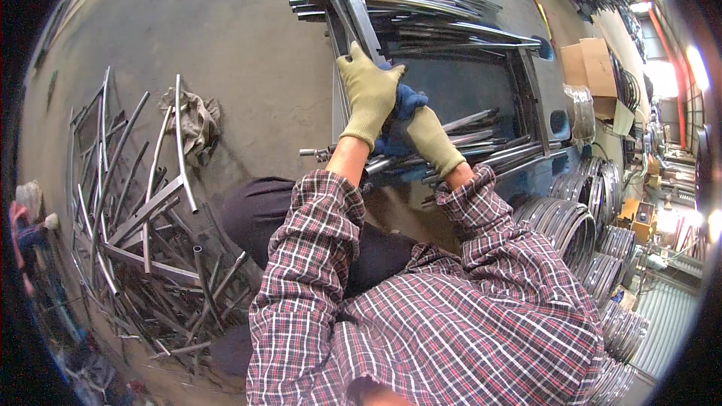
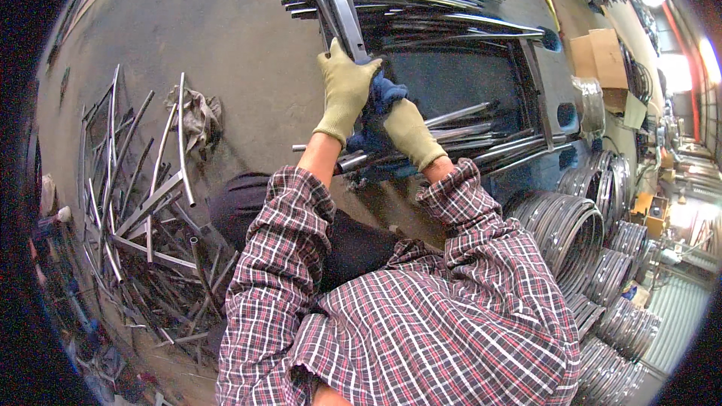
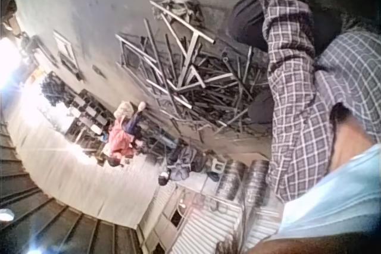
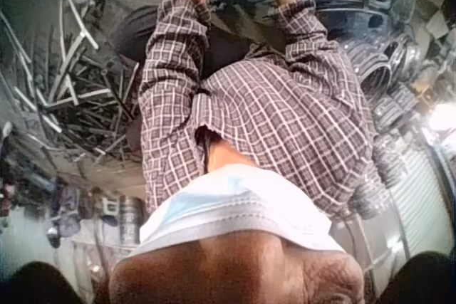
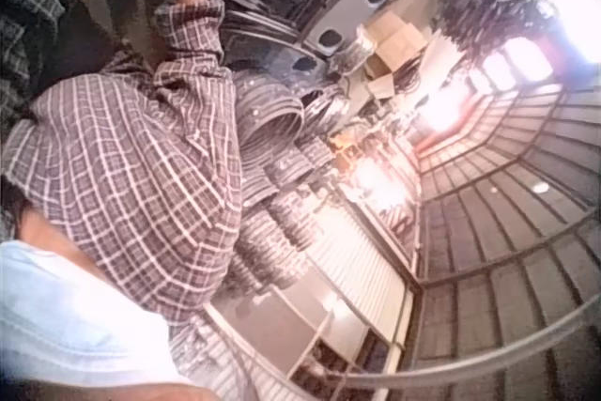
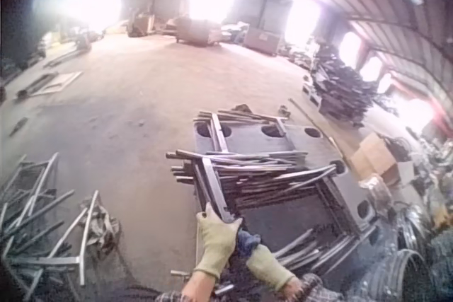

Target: Cleaning and wiping down metal frame components in a workshop.

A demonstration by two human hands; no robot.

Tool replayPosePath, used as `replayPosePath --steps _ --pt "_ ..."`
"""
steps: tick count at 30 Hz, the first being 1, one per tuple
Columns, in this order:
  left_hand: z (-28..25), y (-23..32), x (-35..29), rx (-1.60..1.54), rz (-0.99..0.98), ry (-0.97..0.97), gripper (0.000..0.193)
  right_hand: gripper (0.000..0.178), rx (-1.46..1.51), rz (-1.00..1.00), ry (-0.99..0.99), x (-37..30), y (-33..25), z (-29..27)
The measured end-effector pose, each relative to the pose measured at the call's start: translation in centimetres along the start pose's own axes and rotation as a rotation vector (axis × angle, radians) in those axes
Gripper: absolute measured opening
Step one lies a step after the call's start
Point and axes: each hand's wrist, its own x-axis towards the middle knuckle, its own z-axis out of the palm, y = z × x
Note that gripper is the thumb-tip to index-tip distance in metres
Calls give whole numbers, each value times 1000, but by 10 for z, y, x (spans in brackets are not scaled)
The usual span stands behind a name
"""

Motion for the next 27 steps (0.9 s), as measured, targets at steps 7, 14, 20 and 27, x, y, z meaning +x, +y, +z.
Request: replayPosePath --steps 7,14,20,27 --pt "6 0 19 -242 -186 -15 95 41 273 301 -42 -6 -28 -17" --pt "21 -43 46 -712 -39 -291 95 47 158 247 141 -19 -33 -9" --pt "16 -61 42 -602 -30 -187 107 42 26 -12 173 0 -51 0" --pt "12 -38 35 -586 18 -192 92 30 432 137 -117 17 -9 -1"
